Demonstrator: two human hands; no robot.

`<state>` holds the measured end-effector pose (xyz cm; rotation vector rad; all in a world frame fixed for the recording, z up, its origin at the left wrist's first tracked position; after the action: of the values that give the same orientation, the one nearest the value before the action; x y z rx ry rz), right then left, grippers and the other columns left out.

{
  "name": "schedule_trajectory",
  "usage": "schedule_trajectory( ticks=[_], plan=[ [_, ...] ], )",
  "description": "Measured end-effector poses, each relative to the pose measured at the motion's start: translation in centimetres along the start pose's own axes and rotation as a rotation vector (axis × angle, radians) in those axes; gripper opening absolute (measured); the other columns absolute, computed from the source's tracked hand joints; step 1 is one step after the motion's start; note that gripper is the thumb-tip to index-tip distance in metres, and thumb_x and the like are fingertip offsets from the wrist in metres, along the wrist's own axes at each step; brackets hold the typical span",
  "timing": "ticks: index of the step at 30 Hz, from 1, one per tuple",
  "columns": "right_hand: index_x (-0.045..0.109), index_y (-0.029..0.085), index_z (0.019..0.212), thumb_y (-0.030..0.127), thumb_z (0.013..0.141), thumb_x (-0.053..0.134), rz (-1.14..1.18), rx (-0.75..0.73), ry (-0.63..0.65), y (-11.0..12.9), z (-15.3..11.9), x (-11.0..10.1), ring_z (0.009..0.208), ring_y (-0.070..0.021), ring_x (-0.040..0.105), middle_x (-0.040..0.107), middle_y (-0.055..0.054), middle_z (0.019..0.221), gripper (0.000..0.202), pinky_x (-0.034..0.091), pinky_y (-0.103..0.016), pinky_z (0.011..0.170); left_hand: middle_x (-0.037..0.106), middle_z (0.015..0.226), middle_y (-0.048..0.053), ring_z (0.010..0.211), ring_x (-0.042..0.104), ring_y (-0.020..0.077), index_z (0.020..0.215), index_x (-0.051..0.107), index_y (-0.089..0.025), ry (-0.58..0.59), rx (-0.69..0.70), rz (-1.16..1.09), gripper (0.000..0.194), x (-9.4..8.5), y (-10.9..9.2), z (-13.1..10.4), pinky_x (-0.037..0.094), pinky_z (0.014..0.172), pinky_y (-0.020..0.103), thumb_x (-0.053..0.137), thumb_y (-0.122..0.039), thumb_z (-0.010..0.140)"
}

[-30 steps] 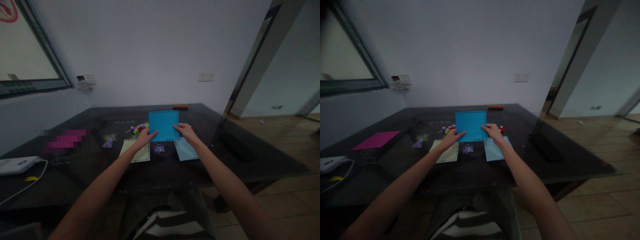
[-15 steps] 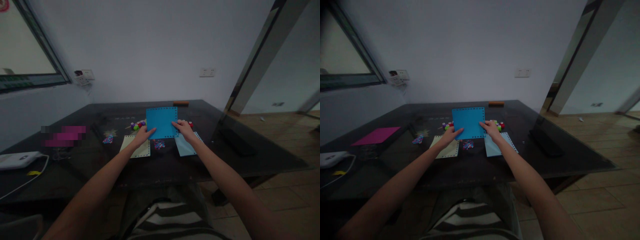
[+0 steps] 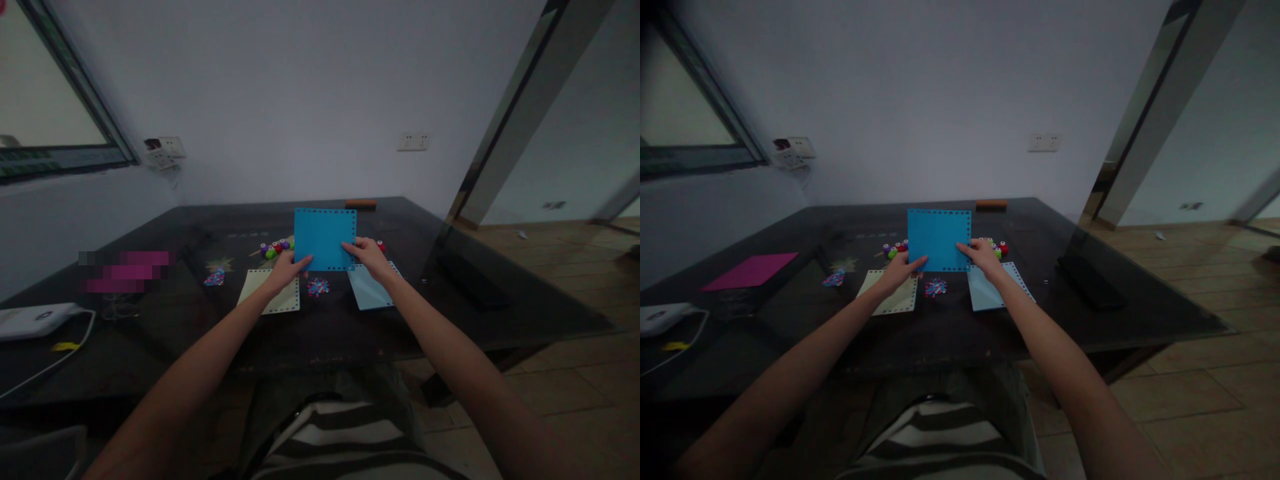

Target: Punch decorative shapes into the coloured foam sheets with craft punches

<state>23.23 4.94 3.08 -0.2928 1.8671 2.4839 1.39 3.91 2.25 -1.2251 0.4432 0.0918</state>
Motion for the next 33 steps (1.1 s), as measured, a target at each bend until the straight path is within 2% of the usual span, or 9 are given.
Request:
schedule_trajectory(
  ticks=[4, 9, 19, 23, 27, 33],
  plan=[
    [0.069, 0.016, 0.079, 0.048, 0.060, 0.074, 0.069, 0.000, 0.049, -0.2, 0.0, 0.2, 0.070, -0.0173, 0.063, 0.071, -0.007, 0.083, 0.038, 0.051, -0.034, 0.070, 0.055, 0.050, 0.000, 0.045, 0.047, 0.0102, 0.062, 0.053, -0.016, -0.012, -0.002, 0.025, 0.030, 0.1, -0.3, -0.1, 0.037, 0.049, 0.022, 0.058, -0.040, 0.079],
    [0.069, 0.014, 0.080, 0.045, 0.062, 0.074, -0.006, -0.006, 0.051, -0.6, 0.2, -0.1, 0.071, -0.0178, 0.064, 0.071, -0.008, 0.083, 0.035, 0.052, -0.034, 0.069, 0.055, 0.049, 0.000, 0.047, 0.048, 0.0104, 0.061, 0.053, -0.016, -0.013, 0.010, 0.073, 0.030, 0.2, -0.6, -0.2, 0.037, 0.050, 0.022, 0.057, -0.039, 0.081],
    [0.070, 0.016, 0.084, 0.039, 0.064, 0.074, -0.099, 0.020, 0.045, 0.2, -0.4, 0.1, 0.074, -0.0190, 0.065, 0.071, -0.008, 0.087, 0.031, 0.054, -0.035, 0.071, 0.059, 0.056, 0.001, 0.051, 0.054, 0.0126, 0.068, 0.058, -0.015, 0.000, -0.005, 0.071, 0.031, 0.5, 0.3, 0.0, 0.043, 0.054, 0.024, 0.057, -0.043, 0.080],
    [0.069, 0.016, 0.092, 0.033, 0.066, 0.073, -0.166, 0.045, 0.037, 0.9, -0.7, 0.1, 0.080, -0.0212, 0.066, 0.071, -0.009, 0.094, 0.031, 0.054, -0.036, 0.075, 0.061, 0.060, 0.002, 0.053, 0.055, 0.0134, 0.069, 0.059, -0.014, 0.024, -0.011, 0.108, 0.033, 0.7, 0.6, 0.1, 0.043, 0.054, 0.025, 0.056, -0.045, 0.080],
    [0.069, 0.015, 0.090, 0.031, 0.067, 0.072, -0.290, 0.043, 0.014, 1.1, -0.6, -0.2, 0.081, -0.0231, 0.066, 0.071, -0.011, 0.093, 0.028, 0.053, -0.038, 0.076, 0.065, 0.067, 0.004, 0.058, 0.056, 0.0145, 0.072, 0.061, -0.013, 0.074, -0.014, 0.148, 0.033, 1.3, 0.6, 0.0, 0.043, 0.055, 0.025, 0.054, -0.045, 0.081],
    [0.069, 0.014, 0.086, 0.035, 0.064, 0.073, -0.259, 0.048, -0.055, -0.4, 0.3, -1.7, 0.075, -0.0224, 0.065, 0.071, -0.010, 0.088, 0.031, 0.053, -0.034, 0.066, 0.064, 0.063, 0.005, 0.050, 0.056, 0.0128, 0.071, 0.060, -0.013, 0.152, -0.023, 0.057, 0.042, 1.9, 0.9, 0.0, 0.041, 0.049, 0.023, 0.044, -0.049, 0.086]
  ],
)
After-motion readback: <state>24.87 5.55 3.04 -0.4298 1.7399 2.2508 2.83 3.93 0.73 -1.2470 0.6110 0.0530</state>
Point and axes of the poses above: each hand's wrist, its own z-axis towards the middle knuckle, its own x-axis out of the palm, y = z × x, the point moved 4 cm from there along z, towards the middle knuckle
